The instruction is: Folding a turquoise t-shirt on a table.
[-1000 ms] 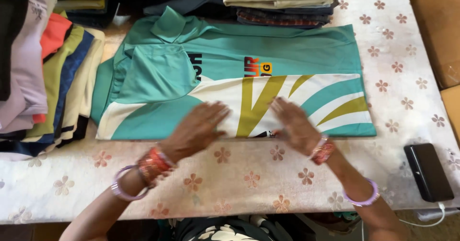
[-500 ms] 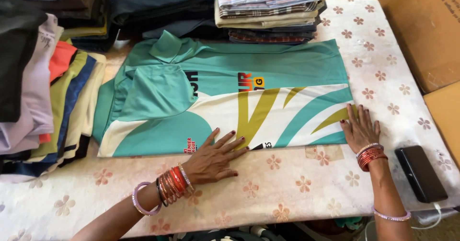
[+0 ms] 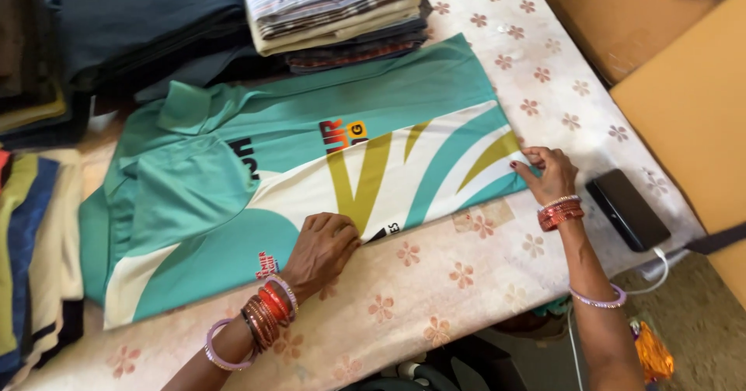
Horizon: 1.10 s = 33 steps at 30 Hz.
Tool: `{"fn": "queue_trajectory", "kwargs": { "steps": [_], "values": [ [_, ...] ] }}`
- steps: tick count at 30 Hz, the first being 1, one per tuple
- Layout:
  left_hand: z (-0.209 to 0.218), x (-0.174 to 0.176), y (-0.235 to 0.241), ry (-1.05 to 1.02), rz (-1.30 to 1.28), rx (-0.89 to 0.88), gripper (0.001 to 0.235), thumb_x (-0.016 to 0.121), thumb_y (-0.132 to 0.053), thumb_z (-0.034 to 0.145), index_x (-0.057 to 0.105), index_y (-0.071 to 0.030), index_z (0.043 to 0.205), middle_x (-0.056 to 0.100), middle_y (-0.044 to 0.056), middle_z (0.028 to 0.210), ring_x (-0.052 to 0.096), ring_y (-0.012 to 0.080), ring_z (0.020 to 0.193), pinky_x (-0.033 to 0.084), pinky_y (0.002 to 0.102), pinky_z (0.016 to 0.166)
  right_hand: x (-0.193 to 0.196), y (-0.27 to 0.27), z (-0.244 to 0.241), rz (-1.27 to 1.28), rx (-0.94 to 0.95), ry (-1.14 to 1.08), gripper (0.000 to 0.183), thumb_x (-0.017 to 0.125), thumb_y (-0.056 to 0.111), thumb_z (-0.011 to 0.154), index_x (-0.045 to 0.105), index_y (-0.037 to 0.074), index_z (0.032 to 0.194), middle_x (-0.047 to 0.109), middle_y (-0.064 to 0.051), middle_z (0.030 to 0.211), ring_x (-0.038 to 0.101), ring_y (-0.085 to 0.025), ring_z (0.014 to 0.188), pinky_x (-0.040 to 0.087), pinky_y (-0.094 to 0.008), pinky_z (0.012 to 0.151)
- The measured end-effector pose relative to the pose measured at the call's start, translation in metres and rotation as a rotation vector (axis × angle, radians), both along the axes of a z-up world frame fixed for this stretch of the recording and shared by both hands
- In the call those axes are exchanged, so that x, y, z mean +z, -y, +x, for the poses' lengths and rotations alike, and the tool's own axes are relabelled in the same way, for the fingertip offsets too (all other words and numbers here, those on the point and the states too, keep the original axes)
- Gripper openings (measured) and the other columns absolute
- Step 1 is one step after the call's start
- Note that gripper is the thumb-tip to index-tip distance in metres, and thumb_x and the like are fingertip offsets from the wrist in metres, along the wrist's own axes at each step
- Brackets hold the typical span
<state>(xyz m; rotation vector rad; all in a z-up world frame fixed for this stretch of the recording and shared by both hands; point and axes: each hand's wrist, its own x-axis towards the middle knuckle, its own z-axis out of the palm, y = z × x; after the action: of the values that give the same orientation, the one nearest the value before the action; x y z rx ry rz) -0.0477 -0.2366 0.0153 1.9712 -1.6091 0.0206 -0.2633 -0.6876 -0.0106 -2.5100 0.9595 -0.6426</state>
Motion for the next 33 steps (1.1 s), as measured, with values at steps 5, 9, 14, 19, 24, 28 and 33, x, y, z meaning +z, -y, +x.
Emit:
{"fn": "queue_trajectory", "kwargs": {
  "steps": [5,9,14,19,24,28,33],
  "values": [
    [0.004,0.015,0.006,0.002,0.015,-0.013,0.019,0.069,-0.025,0.090,0.068,-0.007,0.098,0.064,0.010,0.105,0.057,0.0285,0.099,0.042,0.043,0.089,-0.005,0.000,0.004,-0.055,0.066,0.027,0.030,0.082,0.028,0.087,0.074,0.011,0.110,0.072,-0.009,0.105,0.068,-0.021,0.091,0.056,-0.039,0.085],
    [0.008,0.026,0.017,0.058,0.120,-0.012,0.022,0.070,-0.031,0.090,0.066,-0.009,0.091,0.058,0.008,0.091,0.053,0.0266,0.087,0.041,0.042,0.078,0.011,-0.028,0.016,-0.505,0.185,-0.036,0.016,0.076,0.018,0.087,0.076,0.013,0.102,0.076,-0.007,0.104,0.069,-0.027,0.099,0.045,-0.048,0.097],
    [0.008,0.022,0.028,0.057,0.141,0.015,0.025,0.071,-0.034,0.089,0.064,-0.010,0.087,0.054,0.007,0.087,0.051,0.0252,0.084,0.040,0.041,0.075,-0.008,-0.019,0.018,-0.594,0.205,-0.173,0.022,0.064,0.003,0.098,0.074,0.016,0.111,0.076,-0.008,0.113,0.069,-0.025,0.102,0.044,-0.045,0.104],
    [0.008,0.031,0.024,0.005,0.167,0.041,0.031,0.074,-0.040,0.087,0.063,-0.011,0.083,0.054,0.007,0.087,0.051,0.0255,0.085,0.039,0.041,0.076,0.003,-0.025,0.018,-0.546,0.192,-0.227,0.023,0.066,0.004,0.098,0.073,0.015,0.117,0.077,-0.009,0.110,0.069,-0.025,0.100,0.045,-0.043,0.100],
    [0.007,0.031,0.020,-0.012,0.128,-0.029,0.034,0.079,-0.038,0.080,0.064,-0.008,0.088,0.057,0.008,0.094,0.053,0.0265,0.090,0.038,0.043,0.078,-0.006,-0.005,0.010,-0.407,0.135,0.000,0.041,0.080,0.021,0.091,0.063,0.009,0.126,0.078,-0.009,0.109,0.070,-0.022,0.084,0.045,-0.048,0.099],
    [0.004,0.018,0.016,0.009,-0.046,-0.100,0.025,0.075,-0.029,0.085,0.066,-0.009,0.098,0.060,0.008,0.102,0.056,0.0253,0.099,0.040,0.044,0.088,0.008,0.003,-0.002,0.127,0.064,0.122,0.046,0.077,0.024,0.096,0.057,0.011,0.136,0.074,-0.012,0.098,0.070,-0.013,0.081,0.057,-0.029,0.068],
    [0.003,0.011,0.018,-0.070,-0.006,-0.164,0.014,0.068,-0.017,0.093,0.064,-0.006,0.099,0.062,0.010,0.110,0.057,0.0261,0.105,0.040,0.045,0.096,0.011,0.014,-0.024,0.580,0.132,0.469,0.045,0.077,0.011,0.091,0.059,0.007,0.132,0.073,-0.007,0.095,0.069,-0.007,0.082,0.053,-0.019,0.066]
  ]
}}
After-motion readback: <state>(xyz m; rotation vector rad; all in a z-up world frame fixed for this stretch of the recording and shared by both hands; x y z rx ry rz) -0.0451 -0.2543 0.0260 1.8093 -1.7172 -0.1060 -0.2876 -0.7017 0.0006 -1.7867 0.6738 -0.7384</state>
